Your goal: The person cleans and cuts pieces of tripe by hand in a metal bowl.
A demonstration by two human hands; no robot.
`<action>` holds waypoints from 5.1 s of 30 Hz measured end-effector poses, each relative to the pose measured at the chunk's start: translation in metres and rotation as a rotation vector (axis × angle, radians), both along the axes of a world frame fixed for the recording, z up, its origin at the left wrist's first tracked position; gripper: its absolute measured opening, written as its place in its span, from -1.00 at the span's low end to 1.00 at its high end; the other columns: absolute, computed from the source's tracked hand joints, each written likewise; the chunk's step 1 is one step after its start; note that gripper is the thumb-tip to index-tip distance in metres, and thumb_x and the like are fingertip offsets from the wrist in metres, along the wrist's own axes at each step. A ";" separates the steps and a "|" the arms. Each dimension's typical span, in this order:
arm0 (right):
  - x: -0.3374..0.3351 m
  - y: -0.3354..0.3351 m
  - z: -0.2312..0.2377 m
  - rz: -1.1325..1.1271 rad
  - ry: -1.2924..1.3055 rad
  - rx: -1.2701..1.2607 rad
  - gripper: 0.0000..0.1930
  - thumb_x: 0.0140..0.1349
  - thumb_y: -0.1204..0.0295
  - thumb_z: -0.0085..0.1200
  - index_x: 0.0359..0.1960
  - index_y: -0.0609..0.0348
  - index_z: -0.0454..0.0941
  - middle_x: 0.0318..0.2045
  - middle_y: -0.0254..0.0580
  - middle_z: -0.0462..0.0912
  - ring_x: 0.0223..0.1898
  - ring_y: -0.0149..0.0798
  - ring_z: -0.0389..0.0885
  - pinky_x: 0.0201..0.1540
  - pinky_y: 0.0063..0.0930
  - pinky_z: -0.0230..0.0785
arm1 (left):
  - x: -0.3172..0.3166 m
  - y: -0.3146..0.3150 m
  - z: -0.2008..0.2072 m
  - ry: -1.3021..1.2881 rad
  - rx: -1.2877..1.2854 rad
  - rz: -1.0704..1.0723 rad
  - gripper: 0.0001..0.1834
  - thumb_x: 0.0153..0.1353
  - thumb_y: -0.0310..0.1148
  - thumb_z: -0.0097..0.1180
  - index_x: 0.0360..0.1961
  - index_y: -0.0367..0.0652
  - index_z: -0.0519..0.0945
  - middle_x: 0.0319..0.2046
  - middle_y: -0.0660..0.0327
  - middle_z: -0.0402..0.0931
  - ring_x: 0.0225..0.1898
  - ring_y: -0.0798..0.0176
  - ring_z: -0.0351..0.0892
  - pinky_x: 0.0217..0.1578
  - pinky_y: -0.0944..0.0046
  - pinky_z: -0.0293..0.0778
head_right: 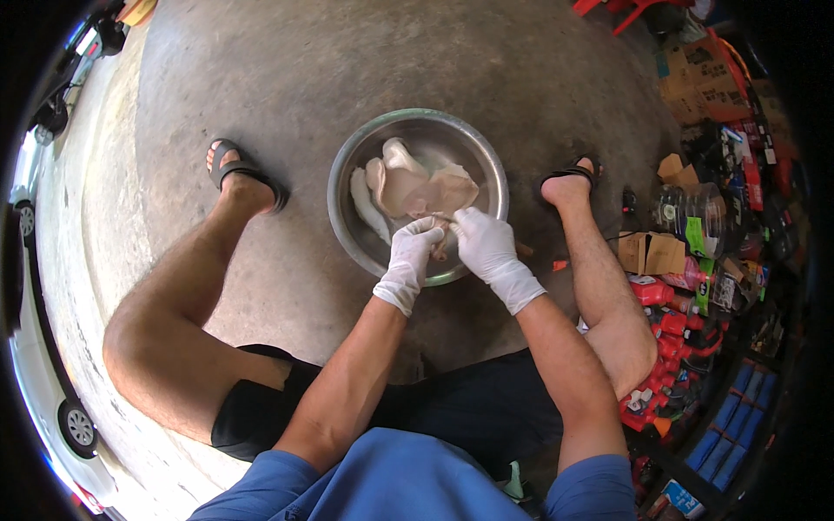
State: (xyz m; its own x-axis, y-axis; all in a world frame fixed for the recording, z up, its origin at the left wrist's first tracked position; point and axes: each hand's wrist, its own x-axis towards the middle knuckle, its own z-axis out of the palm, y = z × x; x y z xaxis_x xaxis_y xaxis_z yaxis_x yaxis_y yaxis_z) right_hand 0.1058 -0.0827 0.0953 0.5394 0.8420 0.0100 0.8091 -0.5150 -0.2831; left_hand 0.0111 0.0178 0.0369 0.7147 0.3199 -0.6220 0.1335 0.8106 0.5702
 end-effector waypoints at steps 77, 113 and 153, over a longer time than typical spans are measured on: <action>-0.013 0.008 -0.002 -0.092 0.036 0.049 -0.84 0.24 0.36 -0.02 -0.26 0.16 0.47 -0.34 -0.06 0.59 -0.28 0.06 0.59 -0.27 -0.10 0.42 | 0.004 -0.006 0.004 -0.050 -0.042 0.265 -0.92 0.19 -0.53 0.10 -0.28 -0.24 0.57 -0.48 0.31 0.57 -0.52 0.50 0.46 -0.52 0.53 0.34; 0.010 -0.007 -0.013 -0.115 0.028 -0.034 -0.77 0.23 0.31 -0.01 -0.19 0.17 0.54 -0.30 -0.08 0.62 -0.29 0.05 0.61 -0.27 -0.10 0.45 | 0.003 -0.008 0.015 -0.076 0.026 0.109 -0.66 0.02 -0.61 0.10 -0.10 -0.30 0.57 -0.33 0.29 0.60 -0.42 0.50 0.48 -0.40 0.53 0.35; 0.022 -0.002 -0.023 -0.379 0.223 0.109 -0.77 0.29 0.28 -0.01 -0.23 0.21 0.48 -0.42 0.08 0.60 -0.41 0.07 0.61 -0.35 -0.12 0.43 | -0.003 -0.007 -0.006 -0.175 -0.075 -0.051 -0.62 0.18 -0.55 0.02 0.06 -0.32 0.49 -0.25 0.23 0.58 -0.35 0.42 0.53 -0.34 0.44 0.43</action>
